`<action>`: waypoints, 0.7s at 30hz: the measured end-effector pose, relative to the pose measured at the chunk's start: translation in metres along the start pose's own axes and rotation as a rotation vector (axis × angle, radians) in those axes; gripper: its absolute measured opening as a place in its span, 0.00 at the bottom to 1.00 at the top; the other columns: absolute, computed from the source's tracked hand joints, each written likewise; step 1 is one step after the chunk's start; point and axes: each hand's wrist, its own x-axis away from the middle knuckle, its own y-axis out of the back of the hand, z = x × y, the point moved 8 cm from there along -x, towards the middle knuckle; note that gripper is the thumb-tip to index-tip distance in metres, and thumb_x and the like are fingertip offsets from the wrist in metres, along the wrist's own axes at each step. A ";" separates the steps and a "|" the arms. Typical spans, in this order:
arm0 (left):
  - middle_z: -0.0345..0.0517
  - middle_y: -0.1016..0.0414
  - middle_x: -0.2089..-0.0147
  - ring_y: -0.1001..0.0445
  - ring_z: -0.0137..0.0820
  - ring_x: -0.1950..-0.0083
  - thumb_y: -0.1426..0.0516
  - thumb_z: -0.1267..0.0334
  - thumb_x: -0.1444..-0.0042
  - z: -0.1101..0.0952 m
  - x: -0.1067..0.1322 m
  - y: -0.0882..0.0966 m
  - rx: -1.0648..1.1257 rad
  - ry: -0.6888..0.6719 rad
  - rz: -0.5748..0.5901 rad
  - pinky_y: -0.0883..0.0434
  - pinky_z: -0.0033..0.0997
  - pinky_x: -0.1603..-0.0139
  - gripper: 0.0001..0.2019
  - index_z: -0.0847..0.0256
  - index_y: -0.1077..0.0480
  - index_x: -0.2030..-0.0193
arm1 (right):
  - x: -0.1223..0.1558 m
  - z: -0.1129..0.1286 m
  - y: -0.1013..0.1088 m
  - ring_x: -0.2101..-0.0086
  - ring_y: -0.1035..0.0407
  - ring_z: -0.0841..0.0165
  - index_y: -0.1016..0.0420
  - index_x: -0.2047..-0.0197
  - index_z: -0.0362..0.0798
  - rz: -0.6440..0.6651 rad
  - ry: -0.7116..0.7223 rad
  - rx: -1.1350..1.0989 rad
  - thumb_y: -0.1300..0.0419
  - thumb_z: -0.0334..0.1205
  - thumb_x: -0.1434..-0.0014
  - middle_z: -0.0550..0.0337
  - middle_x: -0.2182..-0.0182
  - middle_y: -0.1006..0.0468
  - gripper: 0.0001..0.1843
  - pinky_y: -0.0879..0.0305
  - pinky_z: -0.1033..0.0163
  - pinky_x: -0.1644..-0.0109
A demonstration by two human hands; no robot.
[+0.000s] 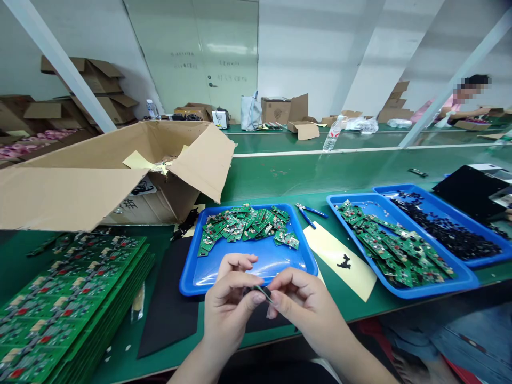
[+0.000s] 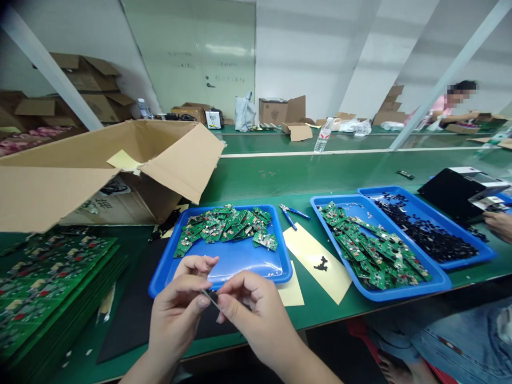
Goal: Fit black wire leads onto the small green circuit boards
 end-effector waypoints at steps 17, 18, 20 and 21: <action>0.40 0.22 0.60 0.24 0.27 0.60 0.45 0.74 0.42 -0.010 -0.002 -0.015 -0.311 0.055 0.216 0.26 0.20 0.59 0.22 0.49 0.32 0.43 | 0.010 0.044 0.003 0.71 0.25 0.68 0.26 0.65 0.48 -0.186 0.585 0.731 0.46 0.33 0.40 0.59 0.72 0.20 0.07 0.30 0.66 0.67; 0.40 0.21 0.60 0.23 0.27 0.61 0.45 0.75 0.42 -0.011 -0.002 -0.016 -0.332 0.046 0.207 0.26 0.20 0.60 0.21 0.51 0.30 0.45 | 0.010 0.042 0.002 0.71 0.26 0.68 0.26 0.65 0.48 -0.188 0.590 0.769 0.47 0.33 0.39 0.59 0.72 0.20 0.08 0.31 0.66 0.67; 0.41 0.19 0.60 0.21 0.28 0.62 0.46 0.77 0.44 -0.012 -0.003 -0.017 -0.366 0.023 0.180 0.25 0.22 0.60 0.20 0.53 0.28 0.48 | 0.010 0.039 0.001 0.72 0.26 0.67 0.28 0.65 0.48 -0.209 0.575 0.829 0.48 0.33 0.39 0.59 0.72 0.21 0.08 0.31 0.65 0.68; 0.42 0.19 0.60 0.20 0.29 0.62 0.46 0.77 0.44 -0.013 -0.003 -0.017 -0.380 0.011 0.165 0.24 0.22 0.61 0.19 0.54 0.27 0.50 | 0.009 0.036 0.002 0.72 0.26 0.67 0.29 0.63 0.48 -0.221 0.550 0.844 0.48 0.33 0.39 0.59 0.73 0.21 0.07 0.31 0.64 0.68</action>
